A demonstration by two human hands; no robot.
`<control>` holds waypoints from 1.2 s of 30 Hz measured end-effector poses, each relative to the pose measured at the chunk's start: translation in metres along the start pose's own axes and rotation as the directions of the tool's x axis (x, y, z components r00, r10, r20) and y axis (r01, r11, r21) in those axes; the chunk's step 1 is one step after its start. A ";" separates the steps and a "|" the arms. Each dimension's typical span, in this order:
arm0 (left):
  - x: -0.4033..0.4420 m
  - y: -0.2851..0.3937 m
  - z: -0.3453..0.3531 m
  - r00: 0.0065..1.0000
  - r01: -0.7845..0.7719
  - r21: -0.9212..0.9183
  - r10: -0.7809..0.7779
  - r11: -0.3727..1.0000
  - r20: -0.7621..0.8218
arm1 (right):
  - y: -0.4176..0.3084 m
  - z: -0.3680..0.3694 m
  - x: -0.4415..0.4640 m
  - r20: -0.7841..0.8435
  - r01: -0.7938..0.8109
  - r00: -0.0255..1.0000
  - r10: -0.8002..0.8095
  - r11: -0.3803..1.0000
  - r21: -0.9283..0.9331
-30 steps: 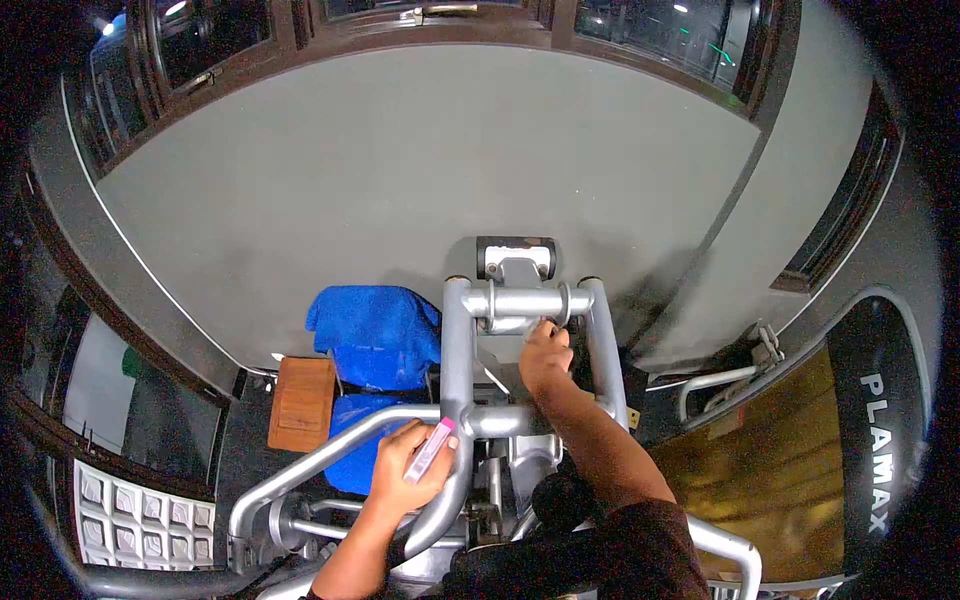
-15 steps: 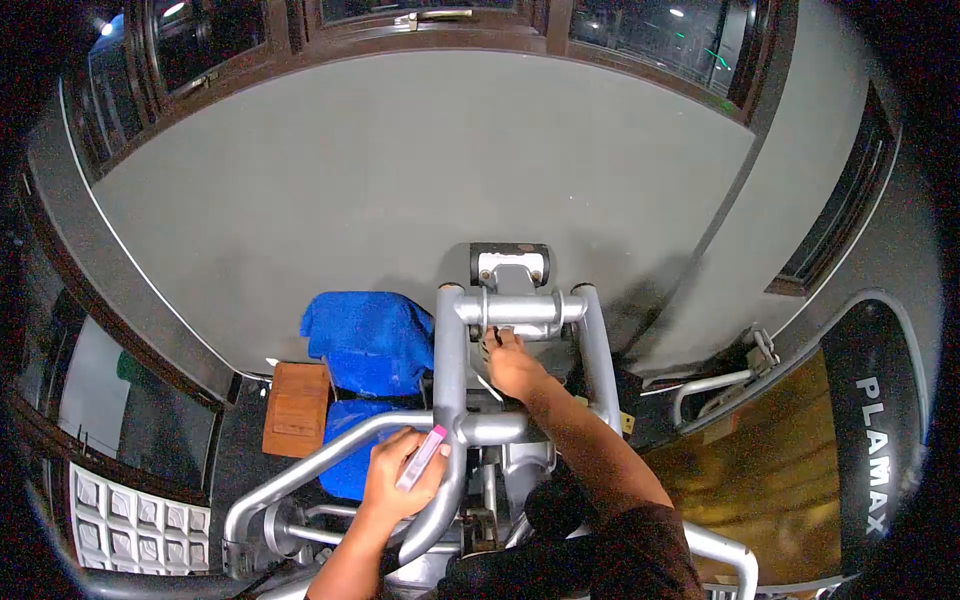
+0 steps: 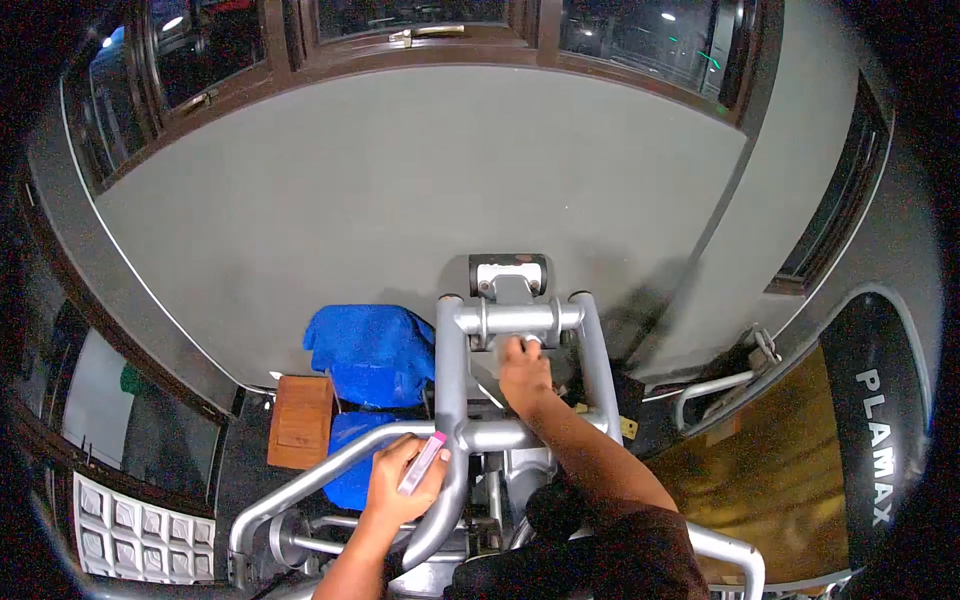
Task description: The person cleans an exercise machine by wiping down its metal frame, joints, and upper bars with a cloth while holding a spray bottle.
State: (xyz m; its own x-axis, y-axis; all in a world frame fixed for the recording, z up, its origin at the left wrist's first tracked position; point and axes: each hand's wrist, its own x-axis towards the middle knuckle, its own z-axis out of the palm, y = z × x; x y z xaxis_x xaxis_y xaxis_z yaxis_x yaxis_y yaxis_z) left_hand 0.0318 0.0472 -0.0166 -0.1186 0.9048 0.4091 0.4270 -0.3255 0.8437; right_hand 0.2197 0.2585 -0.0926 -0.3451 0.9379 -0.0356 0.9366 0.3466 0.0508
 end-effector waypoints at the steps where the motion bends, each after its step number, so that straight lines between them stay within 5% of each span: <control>1: 0.000 0.000 0.000 1.000 0.002 0.002 -0.002 1.000 -0.002 | 0.001 -0.004 -0.001 -0.034 -0.115 0.992 0.123 0.976 0.183; 2: 0.001 -0.001 -0.001 1.000 0.006 0.004 -0.006 1.000 -0.005 | 0.000 -0.008 -0.003 -0.042 -0.215 0.968 0.247 0.907 0.362; 3: 0.000 -0.001 -0.001 1.000 0.013 0.005 -0.013 1.000 -0.006 | -0.009 -0.035 -0.014 -0.011 -0.193 0.980 0.201 0.956 0.220; 6: -0.002 -0.007 0.001 1.000 0.009 -0.014 -0.010 1.000 -0.007 | 0.006 0.008 0.001 -0.223 0.017 0.975 0.001 0.997 0.077; 9: -0.001 -0.006 0.001 1.000 0.003 -0.020 -0.003 1.000 0.002 | 0.014 0.018 0.002 -0.321 0.243 0.931 -0.171 0.950 0.197; 12: 0.001 -0.004 0.001 1.000 0.010 -0.002 -0.010 1.000 0.014 | 0.012 0.034 0.015 -0.333 0.417 0.871 -0.360 0.901 0.116; 20: -0.001 0.000 0.001 1.000 0.013 0.022 -0.013 1.000 0.018 | -0.019 -0.026 -0.003 0.139 0.041 0.990 -0.013 0.978 -0.203; 23: 0.000 0.000 0.000 1.000 -0.002 0.025 0.002 1.000 -0.009 | 0.005 0.032 0.016 -0.006 -0.124 0.992 0.130 0.927 -0.354; 26: 0.001 0.000 -0.001 1.000 0.000 0.022 0.001 1.000 -0.017 | 0.011 0.022 0.020 0.158 -0.186 0.955 0.250 0.923 -0.337; 27: 0.001 0.000 -0.002 1.000 -0.001 0.035 0.001 0.999 -0.016 | 0.018 0.044 0.027 0.099 -0.219 0.963 0.249 0.945 -0.244; 32: 0.001 0.000 -0.001 1.000 -0.007 0.026 0.008 1.000 -0.003 | 0.028 0.021 0.014 -0.072 0.082 0.994 -0.085 0.995 -0.052; 36: -0.002 -0.002 0.004 1.000 -0.004 -0.004 0.004 1.000 0.005 | 0.014 0.015 0.019 -0.203 0.384 0.916 -0.347 0.905 0.182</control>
State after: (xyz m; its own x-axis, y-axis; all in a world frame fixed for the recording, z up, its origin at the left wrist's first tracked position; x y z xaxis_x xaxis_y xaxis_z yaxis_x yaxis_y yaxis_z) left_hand 0.0348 0.0471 -0.0202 -0.1130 0.9048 0.4106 0.4239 -0.3299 0.8435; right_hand 0.2275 0.2806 -0.1073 -0.6534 0.7416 0.1523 0.7264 0.6708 -0.1496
